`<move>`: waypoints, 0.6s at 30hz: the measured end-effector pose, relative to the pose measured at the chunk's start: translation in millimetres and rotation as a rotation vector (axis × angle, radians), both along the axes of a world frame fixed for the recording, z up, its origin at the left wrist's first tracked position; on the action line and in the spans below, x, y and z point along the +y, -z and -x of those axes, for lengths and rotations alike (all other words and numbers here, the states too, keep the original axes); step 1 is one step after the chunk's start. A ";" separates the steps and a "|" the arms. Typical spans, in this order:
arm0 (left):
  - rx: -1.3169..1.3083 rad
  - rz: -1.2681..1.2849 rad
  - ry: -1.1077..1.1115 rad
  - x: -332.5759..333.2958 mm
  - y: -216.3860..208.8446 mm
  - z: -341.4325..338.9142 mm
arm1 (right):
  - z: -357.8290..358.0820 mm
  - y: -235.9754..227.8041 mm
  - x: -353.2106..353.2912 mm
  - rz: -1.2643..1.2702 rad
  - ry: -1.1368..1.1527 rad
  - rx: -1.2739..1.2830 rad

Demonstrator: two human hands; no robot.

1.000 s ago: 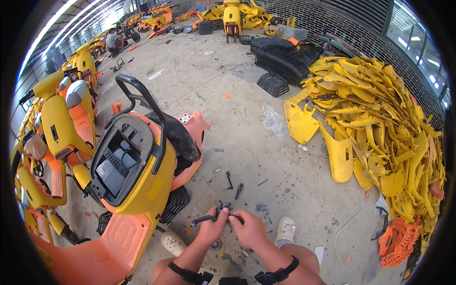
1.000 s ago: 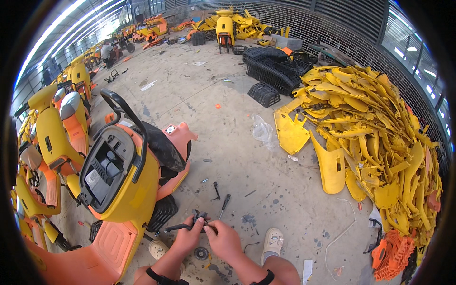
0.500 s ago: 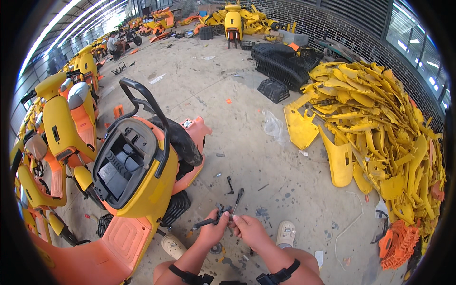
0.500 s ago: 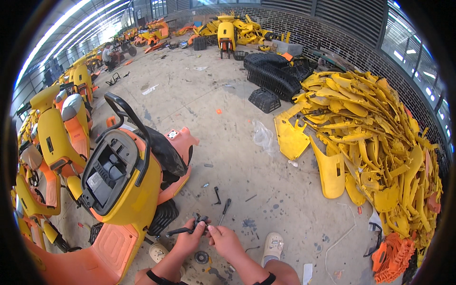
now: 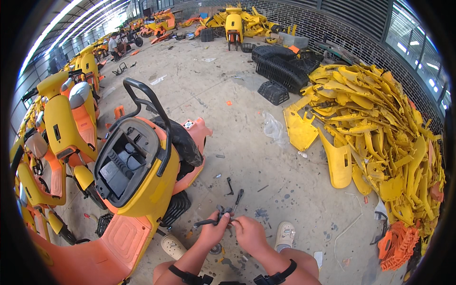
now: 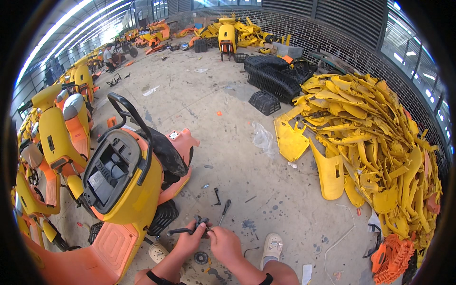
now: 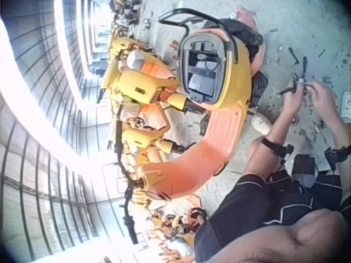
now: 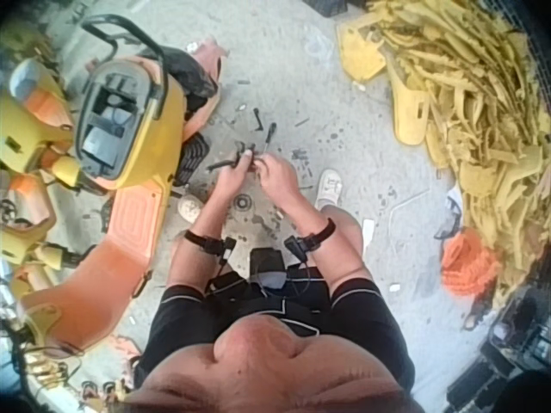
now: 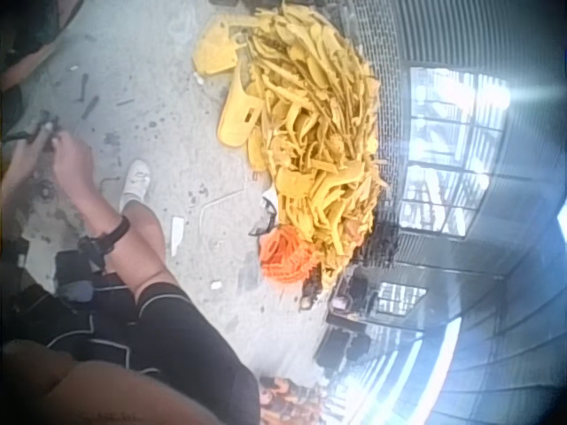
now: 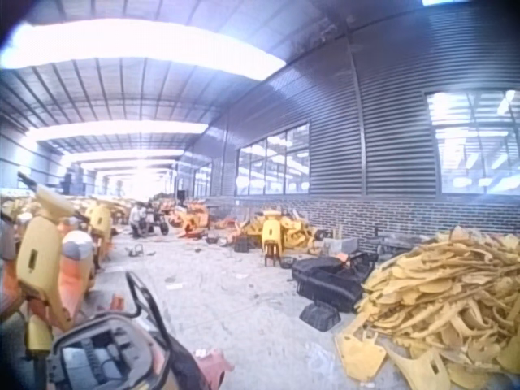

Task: The person sits on the floor of a workshop and uses a wrench to tighten a bolt on a small black plastic component held in their hands. The person continues to adjust the component and the bolt throughout the clip.

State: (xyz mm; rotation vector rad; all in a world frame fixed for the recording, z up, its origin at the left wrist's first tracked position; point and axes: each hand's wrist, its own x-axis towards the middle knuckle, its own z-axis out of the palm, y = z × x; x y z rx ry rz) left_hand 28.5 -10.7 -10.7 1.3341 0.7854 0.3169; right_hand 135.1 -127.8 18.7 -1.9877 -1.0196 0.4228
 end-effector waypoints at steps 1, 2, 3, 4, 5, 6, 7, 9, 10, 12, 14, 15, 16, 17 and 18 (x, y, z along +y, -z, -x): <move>-0.012 0.040 -0.003 -0.6 -1.4 0.1 | 0.2 2.5 -0.9 -0.024 -0.003 -0.052; -0.024 0.079 -0.007 -1.3 -3.3 -0.1 | 0.1 5.6 -1.8 -0.049 -0.006 -0.104; -0.036 0.118 -0.011 -1.9 -4.7 -0.3 | 0.6 6.7 -2.4 -0.074 -0.010 -0.156; -0.043 0.120 -0.025 -2.7 -5.2 -0.1 | 2.5 5.8 -2.7 -0.070 0.003 -0.132; -0.050 0.121 -0.040 -3.7 -5.6 1.4 | 5.6 3.2 -2.3 -0.068 0.015 -0.107; -0.057 0.122 -0.056 -4.4 -5.8 3.3 | 7.7 0.7 -1.6 -0.066 0.026 -0.082; -0.060 0.098 -0.063 -4.1 -5.1 5.2 | 8.0 -1.5 -1.1 0.002 0.019 0.070; -0.070 0.052 -0.072 -3.6 -2.7 7.2 | 5.4 -6.2 -2.0 0.142 0.008 0.368; -0.070 0.022 -0.066 -3.1 -3.6 8.9 | 3.7 -2.4 -1.4 0.124 0.009 0.564; -0.072 -0.036 -0.053 -1.8 -5.5 11.8 | -1.2 4.9 1.1 0.087 0.009 0.955; -0.043 -0.156 -0.032 -1.6 -3.6 16.8 | -5.5 -1.6 -1.1 0.168 -0.024 1.120; -0.027 -0.216 -0.023 -2.0 -1.6 19.3 | -6.2 -5.5 -0.7 0.210 -0.041 1.203; -0.007 -0.249 -0.023 -2.7 0.7 20.9 | -5.5 -3.6 0.2 0.215 -0.039 1.274; 0.014 -0.281 -0.023 -3.6 3.7 21.6 | -4.7 1.8 0.2 0.220 -0.034 1.346; 0.034 -0.314 -0.022 -4.4 7.1 22.3 | -4.0 6.1 0.1 0.225 -0.029 1.417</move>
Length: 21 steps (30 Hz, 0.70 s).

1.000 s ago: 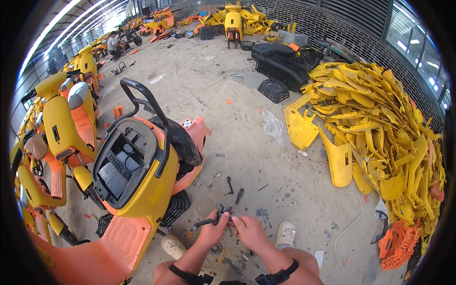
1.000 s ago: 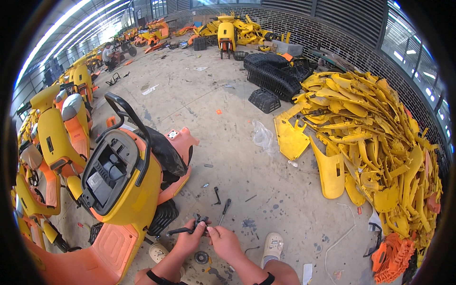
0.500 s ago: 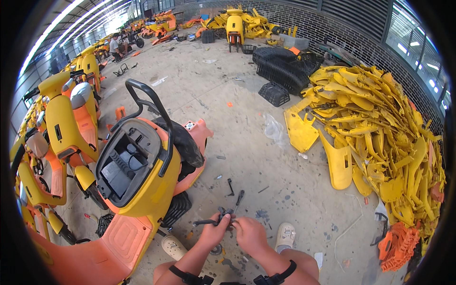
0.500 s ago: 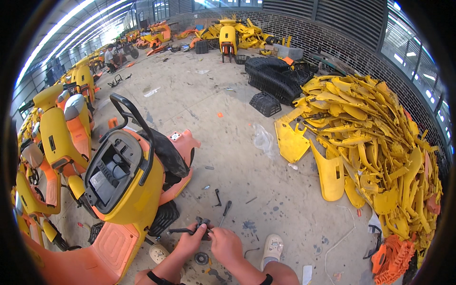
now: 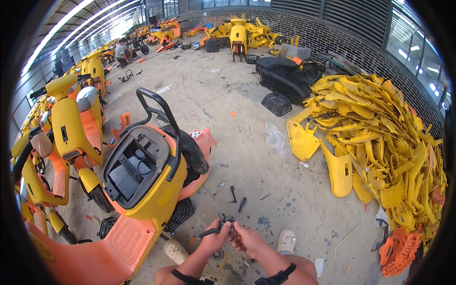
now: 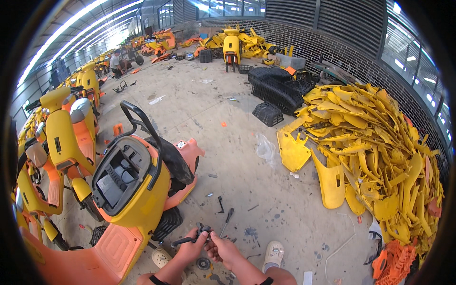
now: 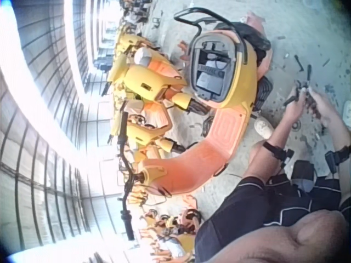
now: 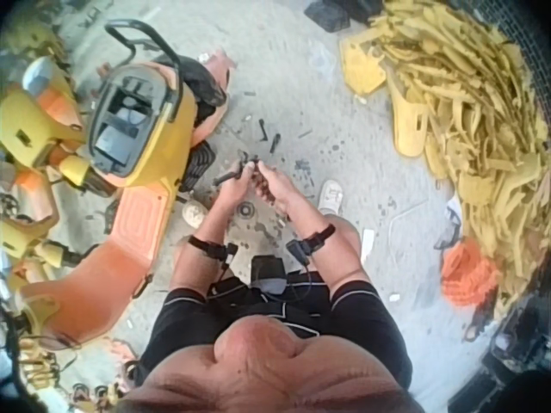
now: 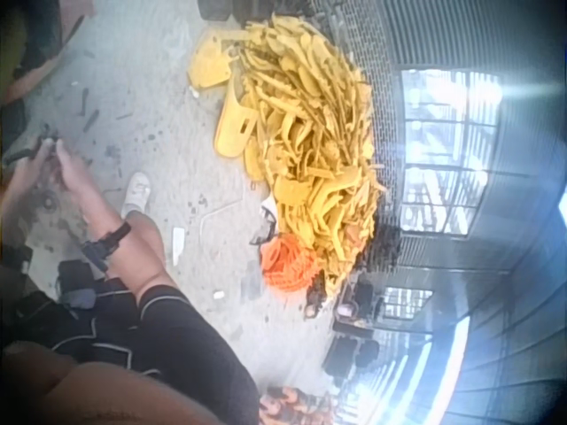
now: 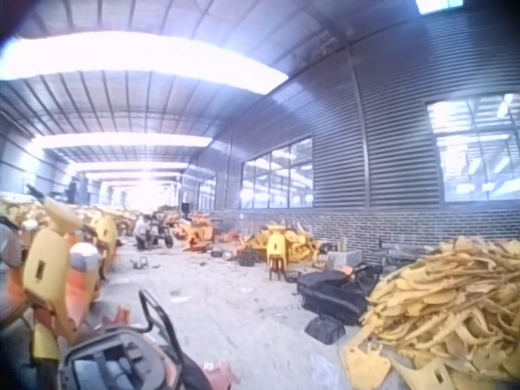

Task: The person sits on the floor of a workshop and uses a wrench to tighten a bolt on a small black plastic component held in their hands. The person continues to adjust the component and the bolt throughout the clip.

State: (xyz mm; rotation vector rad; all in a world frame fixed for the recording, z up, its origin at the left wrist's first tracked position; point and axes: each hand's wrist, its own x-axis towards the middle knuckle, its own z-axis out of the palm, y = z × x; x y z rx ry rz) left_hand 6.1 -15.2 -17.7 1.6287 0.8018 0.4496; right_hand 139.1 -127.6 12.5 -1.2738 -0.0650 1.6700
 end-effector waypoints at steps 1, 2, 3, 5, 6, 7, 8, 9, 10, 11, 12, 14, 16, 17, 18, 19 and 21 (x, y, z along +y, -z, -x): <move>0.013 -0.015 -0.005 -0.5 5.4 1.3 | 0.5 2.1 0.2 0.000 0.027 0.041; 0.028 -0.031 -0.011 -0.6 8.9 2.5 | 1.2 4.8 0.6 0.000 0.054 0.085; 0.042 -0.046 -0.017 0.0 11.1 3.2 | 2.1 5.9 0.9 -0.001 0.080 0.128; -0.032 0.038 -0.004 -1.5 8.9 3.4 | 3.9 5.4 0.7 -0.047 0.103 0.101; -0.068 0.080 0.004 -2.2 6.3 2.9 | 5.0 5.7 0.2 -0.069 0.115 0.088; -0.063 0.100 0.011 -1.9 4.9 2.3 | 6.6 10.6 0.6 -0.083 0.107 -0.023; -0.057 0.122 0.017 -1.7 4.3 2.3 | 9.3 16.9 2.3 -0.095 0.099 -0.132; -0.051 0.144 0.024 -1.7 4.1 1.9 | 11.0 21.0 3.5 -0.106 0.092 -0.242; -0.059 0.182 0.018 -2.2 4.4 0.7 | 11.7 23.1 3.6 -0.097 0.088 -0.320; -0.067 0.220 0.008 -2.9 5.7 0.5 | 13.3 22.0 4.6 -0.087 0.080 -0.396; -0.075 0.258 0.000 -3.6 7.1 0.1 | 14.2 21.4 5.1 -0.077 0.072 -0.473; -0.086 0.265 -0.010 -4.1 10.6 -0.9 | 16.0 23.2 4.3 -0.083 0.025 -0.784; -0.089 0.245 -0.010 -3.7 10.5 -1.1 | 17.1 18.5 4.1 -0.076 -0.005 -0.994; -0.085 0.221 -0.006 -2.8 7.8 0.2 | 18.7 2.7 4.8 -0.066 -0.010 -1.046; -0.081 0.197 -0.004 -1.8 6.4 2.0 | 20.0 -5.4 5.7 -0.058 -0.017 -1.098; -0.075 0.209 -0.004 -0.8 8.2 4.4 | 21.0 -3.9 6.2 -0.097 -0.035 -1.175; -0.073 0.236 0.009 -0.1 14.2 3.3 | 18.1 -0.5 2.8 -0.167 -0.063 -1.342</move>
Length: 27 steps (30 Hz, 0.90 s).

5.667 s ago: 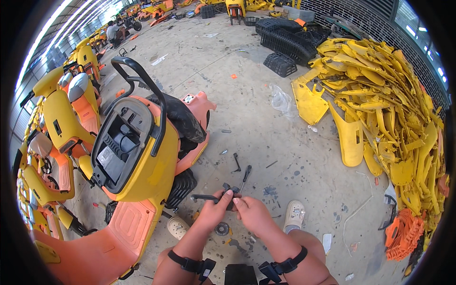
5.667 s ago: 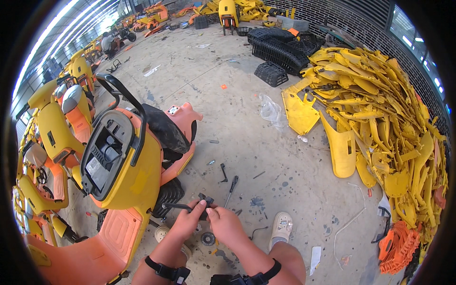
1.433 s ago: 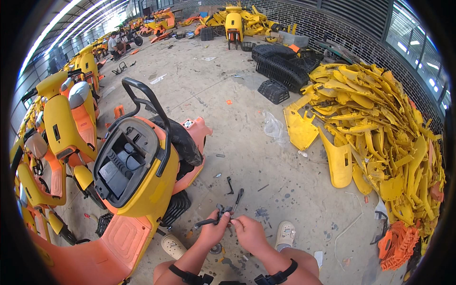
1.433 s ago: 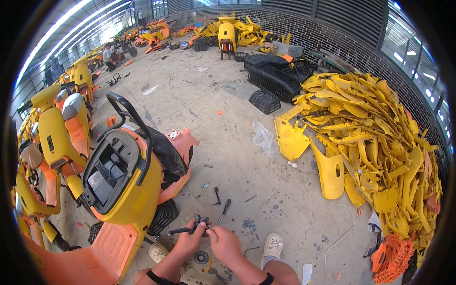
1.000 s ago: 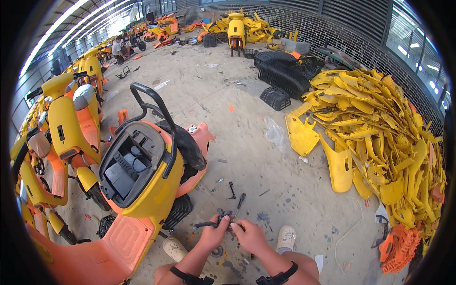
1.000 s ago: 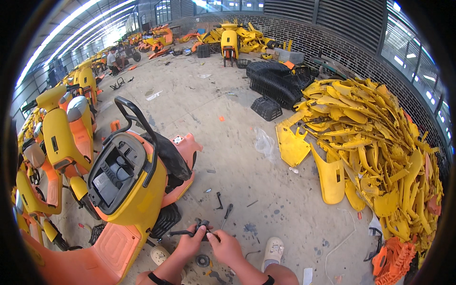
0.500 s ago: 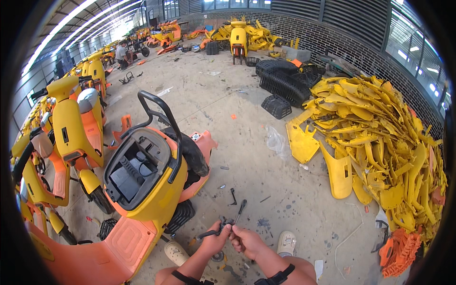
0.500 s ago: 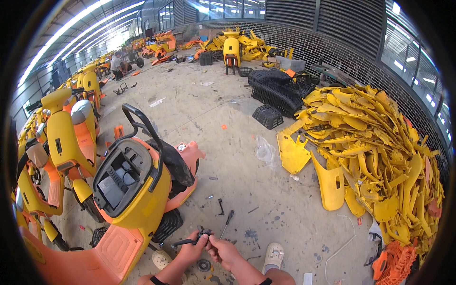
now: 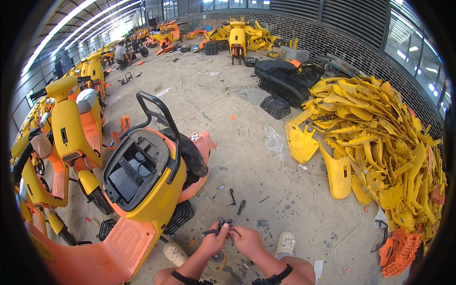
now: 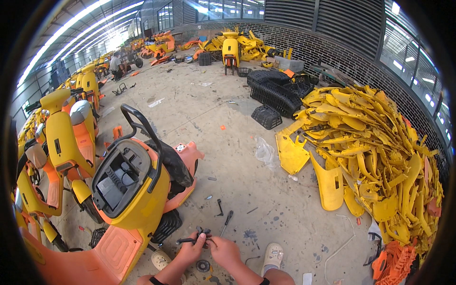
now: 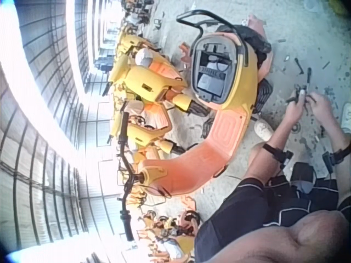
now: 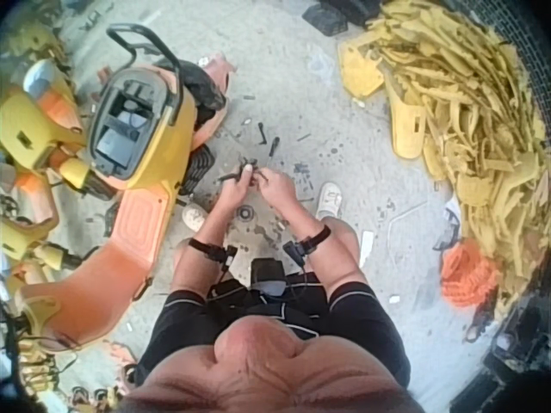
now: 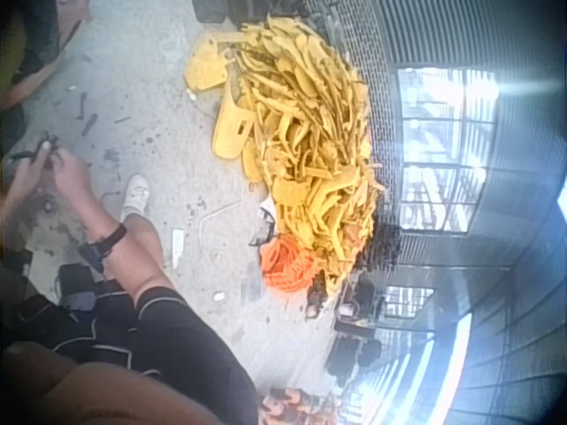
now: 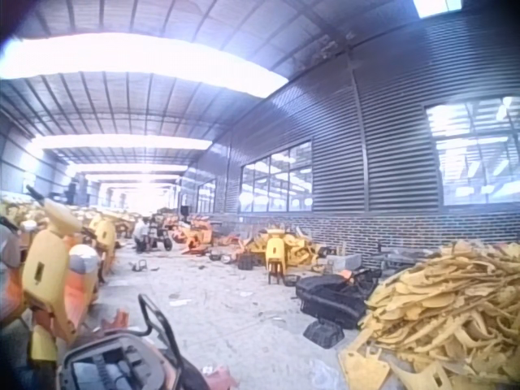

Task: The person sits on the floor of a workshop and uses a wrench to tighten a bolt on a small black plastic component held in their hands. The person continues to adjust the component and the bolt throughout the clip.

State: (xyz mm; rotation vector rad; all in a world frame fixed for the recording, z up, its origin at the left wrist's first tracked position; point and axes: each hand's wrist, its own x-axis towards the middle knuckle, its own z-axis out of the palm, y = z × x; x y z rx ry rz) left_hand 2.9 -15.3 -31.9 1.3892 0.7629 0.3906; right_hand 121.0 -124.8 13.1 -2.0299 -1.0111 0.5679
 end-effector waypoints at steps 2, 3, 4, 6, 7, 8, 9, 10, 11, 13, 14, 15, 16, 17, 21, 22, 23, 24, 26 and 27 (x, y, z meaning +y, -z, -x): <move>0.076 -0.012 0.031 2.9 4.8 -0.1 | -2.9 9.2 -2.9 -0.005 -0.074 -0.247; 0.114 -0.017 0.048 3.4 5.1 -1.2 | -4.8 11.8 -4.2 -0.005 -0.110 -0.370; 0.092 0.107 0.045 3.6 4.4 -2.3 | -6.3 13.0 -6.0 -0.009 -0.126 -0.406; 0.050 0.350 0.035 6.9 -13.8 -6.3 | -7.1 6.4 -5.2 -0.022 -0.161 -0.477; 0.067 0.341 0.048 7.7 -9.9 -8.3 | -6.4 7.3 -5.6 -0.014 -0.126 -0.450; 0.086 0.325 0.051 10.7 -7.4 -6.7 | -2.0 8.3 -3.8 -0.017 -0.098 -0.421; 0.105 0.309 0.054 14.1 -6.4 -5.3 | 0.9 8.1 -1.1 -0.019 -0.069 -0.392; 0.136 0.208 0.077 17.6 -6.4 -3.4 | -0.3 6.1 1.2 0.012 -0.073 -0.158; 0.165 0.111 0.105 19.2 -9.6 -3.3 | -4.8 3.2 0.6 0.049 -0.073 0.075; 0.160 0.039 0.121 21.7 -19.5 -2.9 | -12.9 3.2 1.2 0.070 -0.076 0.499; 0.125 0.065 0.109 21.6 -30.7 -3.0 | -17.3 5.1 2.1 0.054 -0.079 0.692; 0.090 0.091 0.098 22.2 -36.2 -3.9 | -21.1 5.4 2.7 0.037 -0.081 0.885; 0.070 0.076 0.081 22.8 -34.7 -5.1 | -25.1 3.9 2.4 0.087 -0.062 0.969; 0.051 0.058 0.059 24.1 -33.1 -4.4 | -28.3 -2.3 4.8 0.137 -0.048 1.053; 0.221 -0.232 0.079 25.7 -30.7 -6.4 | -28.2 -1.7 11.3 0.168 0.024 1.361; 0.222 -0.238 0.080 25.6 -29.2 -9.1 | -30.0 4.3 11.8 0.155 0.036 1.369; 0.228 -0.243 0.077 25.4 -27.0 -10.5 | -31.8 11.0 13.6 0.146 0.044 1.382; 0.234 -0.248 0.073 25.2 -23.6 -12.1 | -33.5 16.3 15.0 0.137 0.052 1.393; 0.188 -0.271 0.054 26.9 -3.3 -14.3 | -34.1 20.9 17.2 0.103 0.040 1.281; 0.144 -0.269 0.035 28.7 8.9 -14.9 | -32.6 20.5 19.5 0.085 0.032 1.224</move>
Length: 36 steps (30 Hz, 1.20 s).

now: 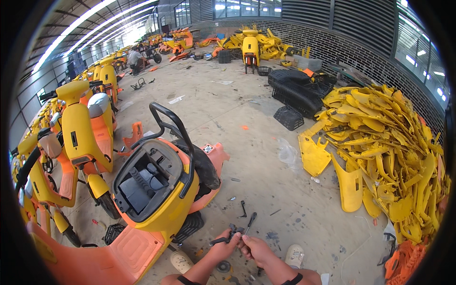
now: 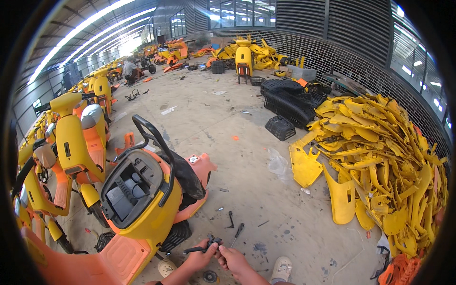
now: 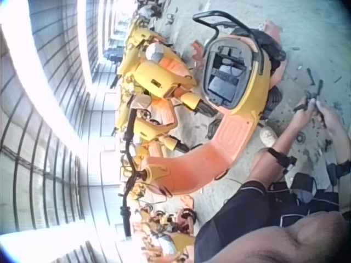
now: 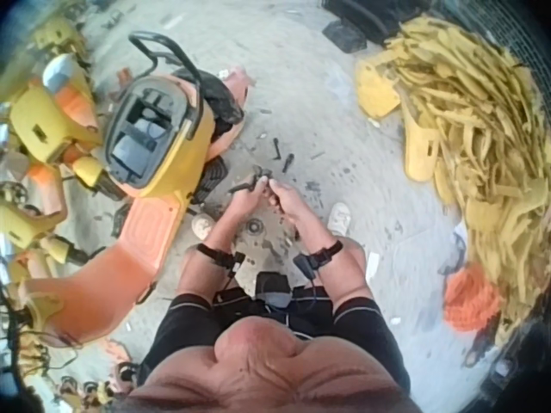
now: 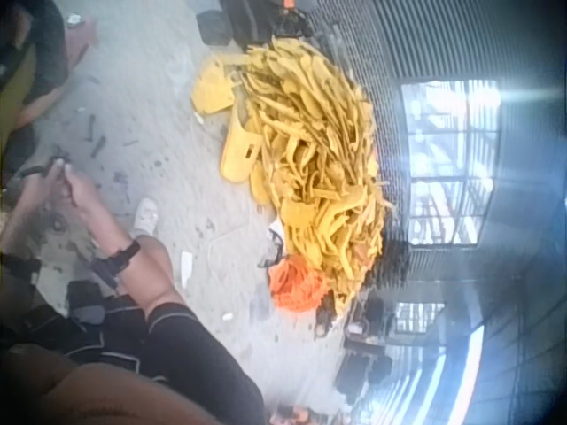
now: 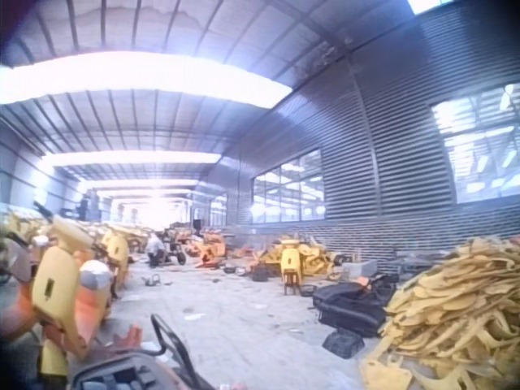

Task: The person sits on the floor of a workshop and uses a wrench to tighten a bolt on a small black plastic component held in their hands. The person continues to adjust the component and the bolt throughout the clip.

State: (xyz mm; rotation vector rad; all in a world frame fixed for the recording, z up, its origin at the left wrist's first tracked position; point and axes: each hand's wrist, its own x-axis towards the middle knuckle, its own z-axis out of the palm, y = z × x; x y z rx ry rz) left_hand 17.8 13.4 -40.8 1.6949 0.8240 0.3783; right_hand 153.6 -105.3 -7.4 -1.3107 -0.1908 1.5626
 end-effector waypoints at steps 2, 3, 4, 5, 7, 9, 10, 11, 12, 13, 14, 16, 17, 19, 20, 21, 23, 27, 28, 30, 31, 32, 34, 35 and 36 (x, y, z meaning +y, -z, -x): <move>-0.047 0.013 -0.010 1.4 6.5 -0.9 | 6.3 -1.2 3.7 -0.025 -0.020 -0.398; -0.021 0.050 0.010 4.4 7.5 -2.2 | 9.0 -4.6 6.3 -0.045 -0.027 -0.596; 0.004 0.087 0.028 8.2 10.7 -3.3 | 10.0 -10.0 7.0 -0.053 -0.051 -0.818; 0.029 0.133 0.050 9.5 7.5 -4.7 | 11.3 -20.6 5.5 -0.051 -0.074 -1.040; 0.039 0.174 0.088 14.5 -2.8 -9.3 | 8.8 -24.1 8.6 -0.080 -0.101 -1.354; 0.093 0.253 0.099 15.2 -19.2 -11.9 | 6.9 -18.9 7.1 -0.126 -0.119 -1.533; 0.009 0.377 0.097 14.5 -12.1 -10.3 | 7.5 -18.2 6.1 -0.151 -0.141 -1.563; 0.012 0.453 0.080 15.8 -15.1 -12.2 | 5.8 -21.1 7.8 -0.183 -0.159 -1.601; 0.014 0.528 0.063 17.5 -20.4 -14.4 | 5.5 -22.9 9.5 -0.216 -0.176 -1.639; 0.015 0.604 0.047 18.9 -22.9 -15.5 | 7.1 -22.6 11.1 -0.197 -0.132 -1.605; 0.042 0.586 0.052 20.8 -21.5 -17.4 | 7.9 -22.9 12.7 -0.179 -0.092 -1.576; 0.096 0.553 0.064 25.6 -16.3 -20.7 | 11.5 -27.1 14.7 -0.123 -0.068 -1.498; 0.084 0.539 0.055 24.7 -16.1 -23.3 | 11.7 -34.5 14.7 -0.093 -0.084 -1.457; 0.062 0.510 0.040 22.0 -14.9 -27.7 | 9.5 -44.4 18.8 -0.049 -0.092 -1.418; 0.025 0.518 0.031 18.8 -12.5 -30.3 | 8.5 -46.9 16.0 -0.021 -0.093 -1.418; -0.011 0.523 0.022 18.0 -10.2 -31.9 | 7.7 -49.1 14.3 0.006 -0.092 -1.418; -0.080 0.513 0.008 17.0 -13.8 -33.5 | 7.3 -52.7 14.6 0.053 -0.117 -1.467; -0.091 0.459 -0.166 10.8 23.2 -40.4 | 5.2 -37.4 12.1 0.064 -0.082 -1.510; -0.036 0.477 -0.161 5.4 10.8 -40.2 | 3.3 -31.0 10.4 0.096 -0.080 -1.511; 0.013 0.457 -0.142 4.9 29.8 -31.2 | 5.5 -23.9 13.6 0.112 -0.092 -1.508; 0.017 0.410 -0.121 -1.2 53.2 -36.0 | 6.9 -22.8 14.3 0.102 -0.089 -1.494; 0.055 0.408 -0.072 -7.2 23.6 -42.1 | 2.2 -19.7 7.8 0.107 -0.066 -1.465; 0.077 0.351 -0.034 -13.5 -6.7 -42.5 | -1.2 -26.5 -0.3 0.088 -0.033 -1.422; 0.054 0.297 -0.029 -18.0 -5.5 -47.6 | 0.2 -33.3 -0.9 0.078 -0.009 -1.421; 0.055 0.245 -0.040 -21.9 -2.7 -42.9 | 7.4 -30.9 -2.2 0.061 0.002 -1.395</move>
